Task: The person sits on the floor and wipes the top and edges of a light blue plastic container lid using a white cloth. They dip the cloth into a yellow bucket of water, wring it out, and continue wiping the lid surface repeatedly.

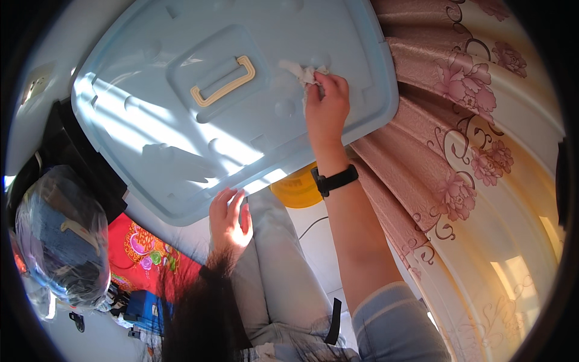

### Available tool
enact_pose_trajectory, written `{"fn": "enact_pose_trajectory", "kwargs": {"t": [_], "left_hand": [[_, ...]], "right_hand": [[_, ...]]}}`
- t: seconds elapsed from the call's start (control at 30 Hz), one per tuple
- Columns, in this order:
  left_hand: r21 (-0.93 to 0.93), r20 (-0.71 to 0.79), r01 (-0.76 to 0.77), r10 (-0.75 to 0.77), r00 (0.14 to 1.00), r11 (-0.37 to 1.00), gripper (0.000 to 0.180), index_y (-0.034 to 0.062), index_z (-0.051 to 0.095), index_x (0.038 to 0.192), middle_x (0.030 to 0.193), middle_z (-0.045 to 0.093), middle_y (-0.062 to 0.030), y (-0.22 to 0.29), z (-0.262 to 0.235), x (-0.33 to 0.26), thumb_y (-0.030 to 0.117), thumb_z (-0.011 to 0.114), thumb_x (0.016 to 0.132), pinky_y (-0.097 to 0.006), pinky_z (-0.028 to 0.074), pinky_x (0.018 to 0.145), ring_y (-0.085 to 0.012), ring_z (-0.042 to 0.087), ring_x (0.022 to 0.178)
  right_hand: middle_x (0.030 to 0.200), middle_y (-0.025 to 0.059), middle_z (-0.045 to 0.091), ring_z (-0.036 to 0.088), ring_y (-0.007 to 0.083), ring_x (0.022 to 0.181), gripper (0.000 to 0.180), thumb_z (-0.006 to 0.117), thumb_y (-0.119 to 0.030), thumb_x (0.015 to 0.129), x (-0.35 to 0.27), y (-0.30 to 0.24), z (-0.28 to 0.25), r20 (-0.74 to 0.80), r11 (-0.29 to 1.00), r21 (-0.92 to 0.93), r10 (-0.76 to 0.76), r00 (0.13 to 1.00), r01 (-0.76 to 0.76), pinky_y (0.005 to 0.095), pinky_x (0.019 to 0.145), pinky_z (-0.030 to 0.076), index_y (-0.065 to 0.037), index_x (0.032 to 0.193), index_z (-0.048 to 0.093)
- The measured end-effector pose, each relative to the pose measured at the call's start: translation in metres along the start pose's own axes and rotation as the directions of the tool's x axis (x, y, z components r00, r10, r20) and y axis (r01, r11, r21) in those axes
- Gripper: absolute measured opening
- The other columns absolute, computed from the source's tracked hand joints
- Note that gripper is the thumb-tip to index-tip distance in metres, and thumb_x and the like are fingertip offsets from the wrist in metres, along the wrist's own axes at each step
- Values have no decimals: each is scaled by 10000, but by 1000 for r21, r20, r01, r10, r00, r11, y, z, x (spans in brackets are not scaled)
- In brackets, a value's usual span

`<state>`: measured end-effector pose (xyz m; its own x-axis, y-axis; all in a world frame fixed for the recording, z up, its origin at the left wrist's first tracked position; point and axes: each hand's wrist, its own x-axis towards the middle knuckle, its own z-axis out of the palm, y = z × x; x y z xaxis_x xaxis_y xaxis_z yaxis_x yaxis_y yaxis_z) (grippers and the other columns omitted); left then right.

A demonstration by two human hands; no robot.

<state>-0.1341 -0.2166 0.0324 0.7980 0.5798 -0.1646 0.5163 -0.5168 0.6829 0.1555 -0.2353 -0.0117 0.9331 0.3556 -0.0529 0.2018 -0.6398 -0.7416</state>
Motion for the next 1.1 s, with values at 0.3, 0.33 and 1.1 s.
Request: {"fn": "enact_pose_trajectory", "kwargs": {"t": [0.3,0.33,1.1], "left_hand": [[-35,-32,27,-28,999,999,419,47,638,1257,1239,620,-158,14,-9,14,8,709,846,-519,475,1043,-409,595,1194],[-48,-39,44,-46,998,998,414,47,641,1253,1238,621,-157,12,-11,16,10,709,846,-518,476,1041,-409,596,1193],[-71,-87,81,-87,992,994,402,40,652,1268,1261,619,-164,2,-15,23,7,711,872,-472,489,1030,-386,588,1215]], "right_hand": [[1064,115,653,651,317,971,258,714,13,853,-101,43,-6,341,966,-13,-238,910,257,390,826,550,-49,1104,721],[1056,114,658,663,297,944,256,719,4,858,-87,41,-21,328,979,-23,-184,927,203,383,806,555,-46,1109,721],[1045,120,641,626,340,1023,238,673,63,853,58,44,-45,282,932,-227,-215,935,283,403,908,532,-65,1037,750]]}}
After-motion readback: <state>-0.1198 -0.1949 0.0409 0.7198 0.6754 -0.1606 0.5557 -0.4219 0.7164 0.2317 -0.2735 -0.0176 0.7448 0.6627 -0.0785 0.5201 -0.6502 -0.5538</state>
